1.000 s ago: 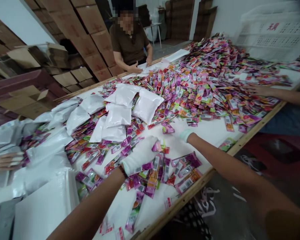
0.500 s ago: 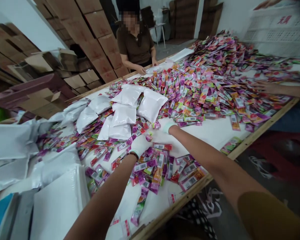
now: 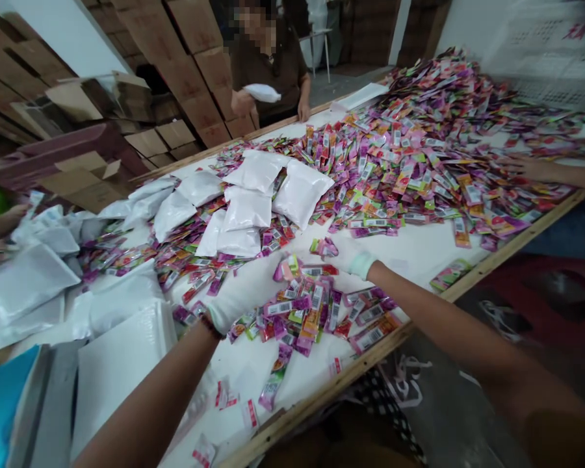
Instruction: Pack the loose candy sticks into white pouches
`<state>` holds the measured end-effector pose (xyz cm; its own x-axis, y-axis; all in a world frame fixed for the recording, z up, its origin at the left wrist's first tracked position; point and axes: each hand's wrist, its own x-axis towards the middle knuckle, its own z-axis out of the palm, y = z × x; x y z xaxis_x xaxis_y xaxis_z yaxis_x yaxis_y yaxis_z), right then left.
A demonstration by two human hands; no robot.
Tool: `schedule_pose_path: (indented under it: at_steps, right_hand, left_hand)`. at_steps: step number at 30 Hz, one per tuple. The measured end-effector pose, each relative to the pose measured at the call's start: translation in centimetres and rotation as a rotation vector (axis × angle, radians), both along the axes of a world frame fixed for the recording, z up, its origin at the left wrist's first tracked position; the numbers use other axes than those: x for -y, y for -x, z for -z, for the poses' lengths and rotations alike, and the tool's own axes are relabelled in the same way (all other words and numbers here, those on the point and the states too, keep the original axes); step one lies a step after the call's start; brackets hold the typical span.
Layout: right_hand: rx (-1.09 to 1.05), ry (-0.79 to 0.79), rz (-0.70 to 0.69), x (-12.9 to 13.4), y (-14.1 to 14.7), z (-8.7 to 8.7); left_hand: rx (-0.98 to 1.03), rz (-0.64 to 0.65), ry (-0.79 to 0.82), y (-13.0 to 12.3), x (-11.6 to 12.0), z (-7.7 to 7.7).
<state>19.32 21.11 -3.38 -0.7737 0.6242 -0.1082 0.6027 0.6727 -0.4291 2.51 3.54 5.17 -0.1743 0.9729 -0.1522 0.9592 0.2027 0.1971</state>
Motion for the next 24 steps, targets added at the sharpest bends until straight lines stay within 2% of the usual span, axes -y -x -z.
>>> schedule_pose_path:
  at_steps: [4,7,9,12,15,17,19,21,24]
  right_hand:
    - [0.042,-0.037,-0.114,2.2,1.3,1.0]
    - [0.125,-0.087,-0.148,2.9,2.2,1.4]
    - [0.152,-0.081,-0.155,2.9,2.3,1.4]
    - [0.094,-0.018,-0.135,2.5,1.4,1.0]
    - [-0.018,0.079,-0.083,1.5,-0.4,0.4]
    - [-0.096,0.115,-0.068,0.9,-1.8,-0.1]
    - [-0.254,0.176,-0.078,1.0,-2.8,-0.9]
    - [-0.386,0.232,-0.19,2.0,-2.8,-1.6]
    - [-0.346,0.19,-0.547,4.9,-1.2,-2.0]
  left_hand:
    - [-0.081,-0.016,0.212,-2.1,2.9,2.7]
    - [-0.054,-0.055,0.215,-2.4,4.0,4.7]
    - [-0.016,-0.051,0.146,-1.9,4.5,5.1]
    - [0.057,-0.095,-0.045,-0.4,5.3,3.9]
    - [0.226,-0.258,-0.206,0.8,7.0,1.7]
    - [0.41,-0.352,-0.236,0.9,8.7,0.7]
    - [0.585,-0.374,-0.205,0.0,10.6,0.6]
    - [0.68,-0.332,-0.112,-2.1,12.3,1.4]
    - [0.707,-0.266,0.034,-6.3,13.7,3.4]
